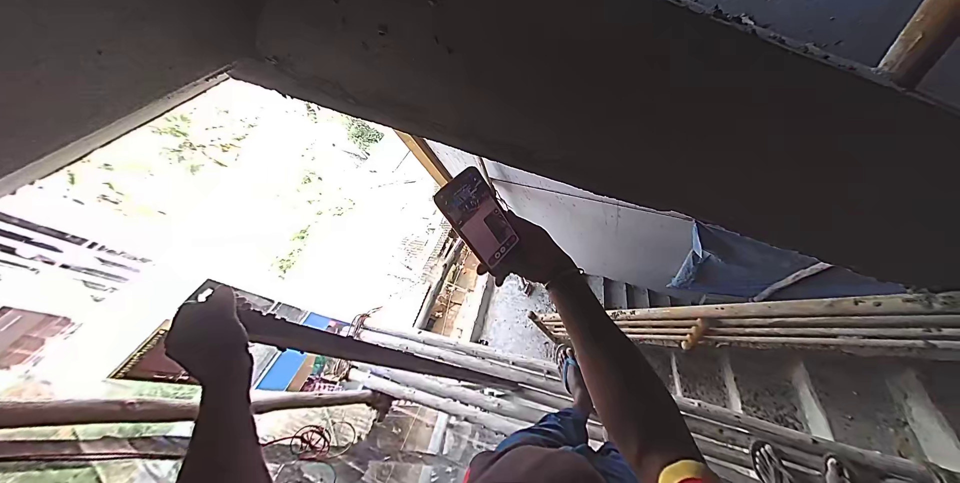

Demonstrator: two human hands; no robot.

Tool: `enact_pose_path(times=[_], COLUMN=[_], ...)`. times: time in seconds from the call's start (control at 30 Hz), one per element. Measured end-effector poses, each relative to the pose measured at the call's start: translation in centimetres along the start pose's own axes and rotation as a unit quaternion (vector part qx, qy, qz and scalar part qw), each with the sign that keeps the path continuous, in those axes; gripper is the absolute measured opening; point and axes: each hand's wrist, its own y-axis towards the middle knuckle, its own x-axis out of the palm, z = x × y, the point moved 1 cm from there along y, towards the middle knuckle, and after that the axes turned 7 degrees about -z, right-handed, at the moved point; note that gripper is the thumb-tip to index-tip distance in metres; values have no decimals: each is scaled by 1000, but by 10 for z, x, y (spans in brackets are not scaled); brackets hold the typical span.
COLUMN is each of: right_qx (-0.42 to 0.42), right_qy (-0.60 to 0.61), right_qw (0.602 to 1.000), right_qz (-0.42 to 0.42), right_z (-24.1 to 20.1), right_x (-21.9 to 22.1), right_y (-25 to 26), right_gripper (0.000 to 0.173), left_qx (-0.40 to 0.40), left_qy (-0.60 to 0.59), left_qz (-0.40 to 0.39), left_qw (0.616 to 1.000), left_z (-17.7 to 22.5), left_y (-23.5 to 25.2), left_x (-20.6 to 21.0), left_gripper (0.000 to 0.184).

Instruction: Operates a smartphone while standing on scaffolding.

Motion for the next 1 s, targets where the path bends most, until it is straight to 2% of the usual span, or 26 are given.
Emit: enact_pose_path(times=[0.1,0.2,0.27,0.5,0.57,0.77,0.9,1.0], right_qx=[3,36,48,42,43,25,26,16], right_qy=[-25,64,81,62,65,39,38,16], right_qw=[1000,997,996,997,997,999,999,999], right_qz=[11,1,1,21,22,19,19,25], right_z=[0,4,5,2,1,-2,-5,-7], right_x=[0,-5,-6,-2,-2,0,1,2], right_y=[-2,2,2,-3,-4,-6,-7,-8], right_gripper=[35,55,63,55,56,44,47,38], left_qx=[20,40,38,-4,-11,-29,-36,-34], left_qy=[10,-39,-55,-177,-193,-251,-285,-304], left_qz=[-15,-23,-40,-65,-61,-51,-69,-73], left_qw=[1000,998,997,982,979,966,955,949], left_z=[4,2,4,4,6,-7,-7,-8], left_y=[0,3,4,7,5,12,12,12], left_x=[-3,-3,-5,-5,-5,-2,-4,-3], left_gripper=[60,59,59,50,48,44,38,36])
